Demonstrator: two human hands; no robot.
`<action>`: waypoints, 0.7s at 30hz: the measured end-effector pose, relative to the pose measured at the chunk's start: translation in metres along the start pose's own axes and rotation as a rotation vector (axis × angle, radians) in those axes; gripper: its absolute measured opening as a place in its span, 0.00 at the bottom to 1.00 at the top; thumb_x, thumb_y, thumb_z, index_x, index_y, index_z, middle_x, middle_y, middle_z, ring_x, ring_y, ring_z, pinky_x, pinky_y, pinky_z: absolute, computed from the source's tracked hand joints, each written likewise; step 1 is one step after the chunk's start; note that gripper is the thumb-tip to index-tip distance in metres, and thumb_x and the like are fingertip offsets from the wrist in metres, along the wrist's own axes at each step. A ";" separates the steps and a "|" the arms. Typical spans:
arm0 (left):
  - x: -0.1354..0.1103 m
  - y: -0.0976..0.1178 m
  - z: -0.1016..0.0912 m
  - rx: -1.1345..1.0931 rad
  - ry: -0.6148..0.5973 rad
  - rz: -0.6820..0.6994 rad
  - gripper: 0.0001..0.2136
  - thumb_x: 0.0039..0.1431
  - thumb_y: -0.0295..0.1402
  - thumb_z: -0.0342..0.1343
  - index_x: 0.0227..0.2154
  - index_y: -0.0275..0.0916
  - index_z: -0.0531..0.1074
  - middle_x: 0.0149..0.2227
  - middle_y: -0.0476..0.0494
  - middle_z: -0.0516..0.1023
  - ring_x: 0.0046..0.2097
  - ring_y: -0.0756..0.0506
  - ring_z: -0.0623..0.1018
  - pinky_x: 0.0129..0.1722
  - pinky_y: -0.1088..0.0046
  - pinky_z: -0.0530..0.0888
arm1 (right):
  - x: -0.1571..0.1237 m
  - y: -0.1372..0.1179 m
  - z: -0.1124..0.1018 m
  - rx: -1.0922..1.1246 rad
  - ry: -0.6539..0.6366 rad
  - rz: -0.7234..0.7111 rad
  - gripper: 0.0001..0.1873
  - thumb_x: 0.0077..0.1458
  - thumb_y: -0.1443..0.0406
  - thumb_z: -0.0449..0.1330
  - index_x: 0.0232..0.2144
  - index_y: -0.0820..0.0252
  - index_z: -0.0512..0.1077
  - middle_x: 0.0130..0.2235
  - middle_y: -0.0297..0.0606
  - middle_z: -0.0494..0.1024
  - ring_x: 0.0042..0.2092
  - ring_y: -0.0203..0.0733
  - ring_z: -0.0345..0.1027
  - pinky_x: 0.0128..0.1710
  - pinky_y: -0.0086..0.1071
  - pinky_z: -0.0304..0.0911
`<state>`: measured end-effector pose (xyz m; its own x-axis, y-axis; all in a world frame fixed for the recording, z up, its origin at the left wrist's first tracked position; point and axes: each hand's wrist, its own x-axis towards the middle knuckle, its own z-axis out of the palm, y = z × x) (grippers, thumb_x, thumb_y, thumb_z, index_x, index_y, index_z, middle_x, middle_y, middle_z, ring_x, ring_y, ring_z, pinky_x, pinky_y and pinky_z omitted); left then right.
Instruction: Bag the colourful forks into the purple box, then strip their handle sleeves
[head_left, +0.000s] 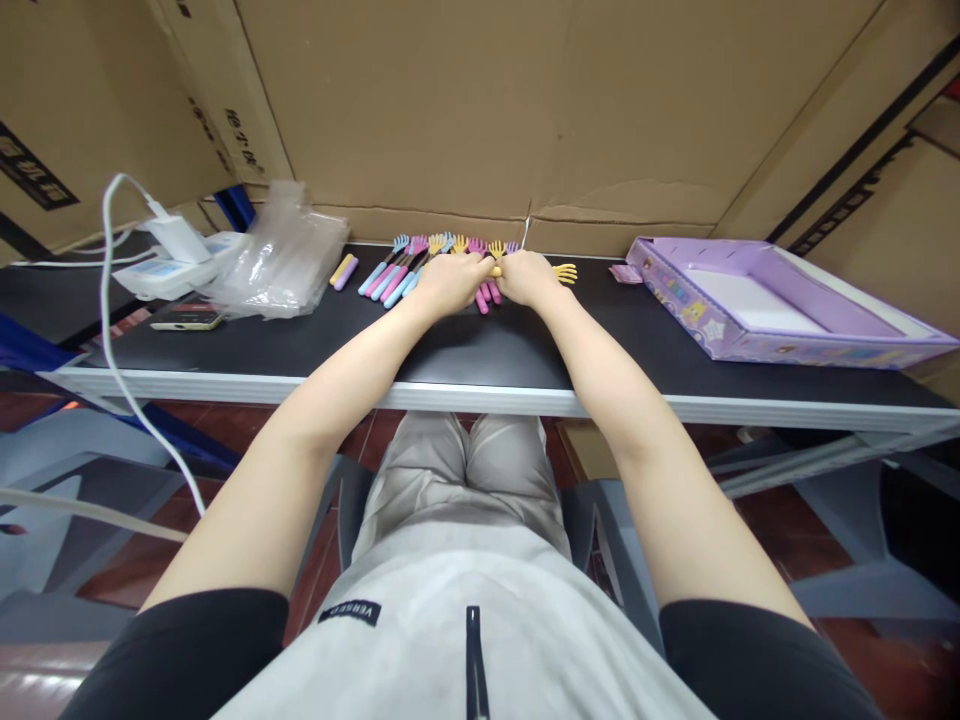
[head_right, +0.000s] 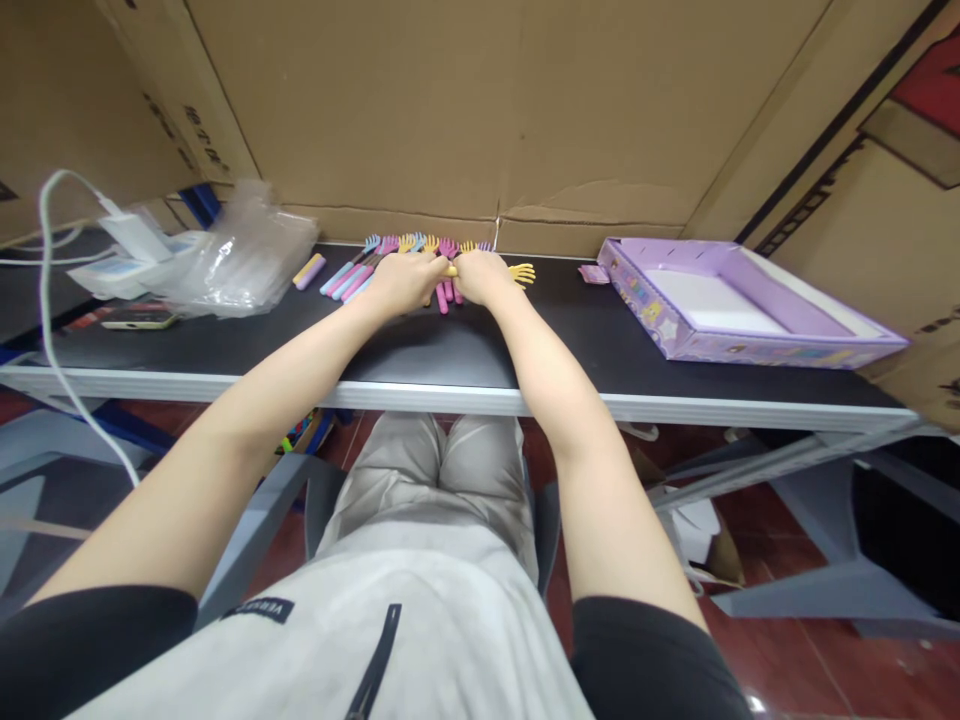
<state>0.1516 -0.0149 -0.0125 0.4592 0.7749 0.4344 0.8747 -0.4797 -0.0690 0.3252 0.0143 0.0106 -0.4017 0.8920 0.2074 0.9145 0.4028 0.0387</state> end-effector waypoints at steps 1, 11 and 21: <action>0.000 -0.001 0.000 -0.013 0.004 -0.008 0.17 0.74 0.25 0.52 0.56 0.37 0.83 0.53 0.27 0.88 0.58 0.31 0.87 0.53 0.59 0.79 | 0.001 0.000 0.000 -0.009 0.007 -0.002 0.21 0.73 0.68 0.56 0.53 0.66 0.90 0.56 0.64 0.89 0.63 0.70 0.82 0.66 0.51 0.72; 0.008 -0.010 -0.005 -0.093 0.003 -0.051 0.18 0.77 0.32 0.54 0.61 0.42 0.84 0.54 0.34 0.91 0.58 0.33 0.88 0.55 0.62 0.79 | 0.002 -0.001 -0.006 -0.083 0.043 -0.008 0.27 0.75 0.68 0.52 0.62 0.70 0.86 0.61 0.66 0.87 0.66 0.69 0.81 0.65 0.48 0.69; 0.014 -0.022 -0.003 -0.228 -0.038 -0.085 0.16 0.78 0.43 0.56 0.54 0.41 0.85 0.47 0.36 0.91 0.55 0.34 0.87 0.53 0.66 0.75 | -0.002 -0.003 -0.009 -0.208 0.079 -0.033 0.29 0.81 0.67 0.46 0.65 0.72 0.83 0.60 0.66 0.87 0.60 0.62 0.84 0.56 0.42 0.67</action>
<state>0.1380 0.0054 -0.0026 0.3945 0.8294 0.3955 0.8550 -0.4891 0.1727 0.3241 0.0091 0.0188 -0.4341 0.8567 0.2786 0.8946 0.3734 0.2457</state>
